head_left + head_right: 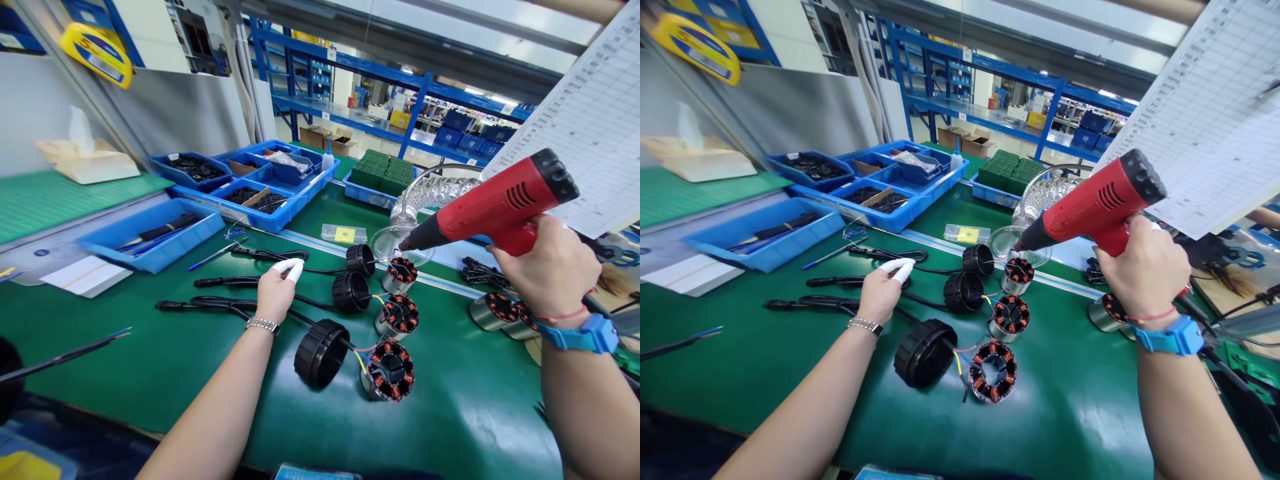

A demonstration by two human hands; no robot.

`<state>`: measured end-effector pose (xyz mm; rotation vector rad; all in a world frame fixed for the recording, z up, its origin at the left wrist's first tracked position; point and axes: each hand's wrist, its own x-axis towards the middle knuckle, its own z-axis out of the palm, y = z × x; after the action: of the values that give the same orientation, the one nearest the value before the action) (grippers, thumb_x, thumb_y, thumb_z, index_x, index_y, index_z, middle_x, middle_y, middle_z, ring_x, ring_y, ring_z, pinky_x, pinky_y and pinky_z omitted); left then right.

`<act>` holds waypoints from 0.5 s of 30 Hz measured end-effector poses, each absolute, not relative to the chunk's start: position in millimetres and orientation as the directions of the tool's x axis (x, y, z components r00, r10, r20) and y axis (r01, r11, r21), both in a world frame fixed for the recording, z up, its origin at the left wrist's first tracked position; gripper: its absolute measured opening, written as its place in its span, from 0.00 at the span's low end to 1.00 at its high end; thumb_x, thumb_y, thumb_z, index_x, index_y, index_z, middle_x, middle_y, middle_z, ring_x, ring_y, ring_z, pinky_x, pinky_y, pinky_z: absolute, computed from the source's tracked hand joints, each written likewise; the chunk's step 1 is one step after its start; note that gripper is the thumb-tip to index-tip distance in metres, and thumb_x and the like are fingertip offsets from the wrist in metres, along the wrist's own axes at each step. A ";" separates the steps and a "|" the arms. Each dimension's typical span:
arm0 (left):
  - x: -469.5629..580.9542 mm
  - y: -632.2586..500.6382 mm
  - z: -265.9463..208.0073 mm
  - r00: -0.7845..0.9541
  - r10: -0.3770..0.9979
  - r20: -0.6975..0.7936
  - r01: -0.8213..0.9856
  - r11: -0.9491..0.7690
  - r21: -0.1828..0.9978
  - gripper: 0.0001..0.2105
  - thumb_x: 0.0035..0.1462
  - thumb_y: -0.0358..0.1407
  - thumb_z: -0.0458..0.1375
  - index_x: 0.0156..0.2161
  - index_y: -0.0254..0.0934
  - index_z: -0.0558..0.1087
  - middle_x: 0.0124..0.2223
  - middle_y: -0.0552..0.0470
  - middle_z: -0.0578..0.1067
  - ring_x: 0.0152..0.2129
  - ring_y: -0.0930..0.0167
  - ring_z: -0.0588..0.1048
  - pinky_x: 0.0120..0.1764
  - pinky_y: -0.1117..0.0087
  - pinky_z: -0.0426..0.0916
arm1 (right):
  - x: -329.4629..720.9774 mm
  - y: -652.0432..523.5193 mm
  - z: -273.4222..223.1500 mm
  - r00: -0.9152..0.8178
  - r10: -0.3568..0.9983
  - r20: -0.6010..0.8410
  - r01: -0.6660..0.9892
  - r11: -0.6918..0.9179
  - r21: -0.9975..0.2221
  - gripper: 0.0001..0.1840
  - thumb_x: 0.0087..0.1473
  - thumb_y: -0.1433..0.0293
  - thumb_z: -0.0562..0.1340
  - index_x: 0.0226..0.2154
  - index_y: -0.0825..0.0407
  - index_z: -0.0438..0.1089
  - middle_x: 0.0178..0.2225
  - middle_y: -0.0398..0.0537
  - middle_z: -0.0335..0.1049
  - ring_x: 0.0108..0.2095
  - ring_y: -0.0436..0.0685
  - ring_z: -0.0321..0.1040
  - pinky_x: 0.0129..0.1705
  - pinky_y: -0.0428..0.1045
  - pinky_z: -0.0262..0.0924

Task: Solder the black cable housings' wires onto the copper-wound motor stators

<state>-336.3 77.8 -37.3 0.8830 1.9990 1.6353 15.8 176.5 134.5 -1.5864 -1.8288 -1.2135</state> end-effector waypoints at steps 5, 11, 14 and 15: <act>-338.1 77.9 -39.5 -0.710 0.698 0.093 0.223 0.098 0.970 0.18 0.47 0.45 0.57 0.40 0.35 0.76 0.35 0.47 0.76 0.27 0.70 0.70 0.32 0.70 0.64 | 14.2 175.9 135.7 -0.249 0.564 0.788 0.945 -0.036 0.324 0.25 0.43 0.49 0.56 0.36 0.53 0.62 0.27 0.51 0.67 0.26 0.59 0.62 0.24 0.47 0.36; -338.2 78.1 -40.9 -0.706 0.701 0.099 0.225 0.090 0.970 0.18 0.47 0.45 0.57 0.40 0.35 0.76 0.35 0.47 0.76 0.27 0.69 0.70 0.33 0.69 0.64 | 11.2 174.4 137.5 -0.253 0.559 0.790 0.943 -0.038 0.329 0.25 0.44 0.49 0.56 0.36 0.51 0.62 0.27 0.50 0.67 0.26 0.59 0.62 0.23 0.48 0.37; -337.2 77.4 -38.6 -0.706 0.701 0.100 0.229 0.093 0.969 0.18 0.47 0.44 0.57 0.40 0.35 0.75 0.36 0.47 0.76 0.29 0.69 0.70 0.34 0.69 0.65 | 9.5 172.8 138.4 -0.264 0.558 0.787 0.941 -0.030 0.337 0.26 0.44 0.49 0.56 0.37 0.52 0.63 0.27 0.50 0.67 0.26 0.60 0.63 0.23 0.47 0.37; -336.9 77.1 -37.8 -0.706 0.702 0.094 0.228 0.099 0.968 0.18 0.47 0.44 0.57 0.40 0.35 0.75 0.36 0.47 0.76 0.29 0.69 0.70 0.34 0.69 0.65 | 9.1 172.1 138.7 -0.266 0.554 0.789 0.941 -0.029 0.338 0.26 0.44 0.48 0.55 0.37 0.52 0.63 0.27 0.50 0.67 0.26 0.60 0.63 0.23 0.47 0.37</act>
<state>-336.9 77.1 -37.8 0.9102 1.9925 1.6382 9.1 172.1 138.7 -1.5634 -1.8309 -1.2245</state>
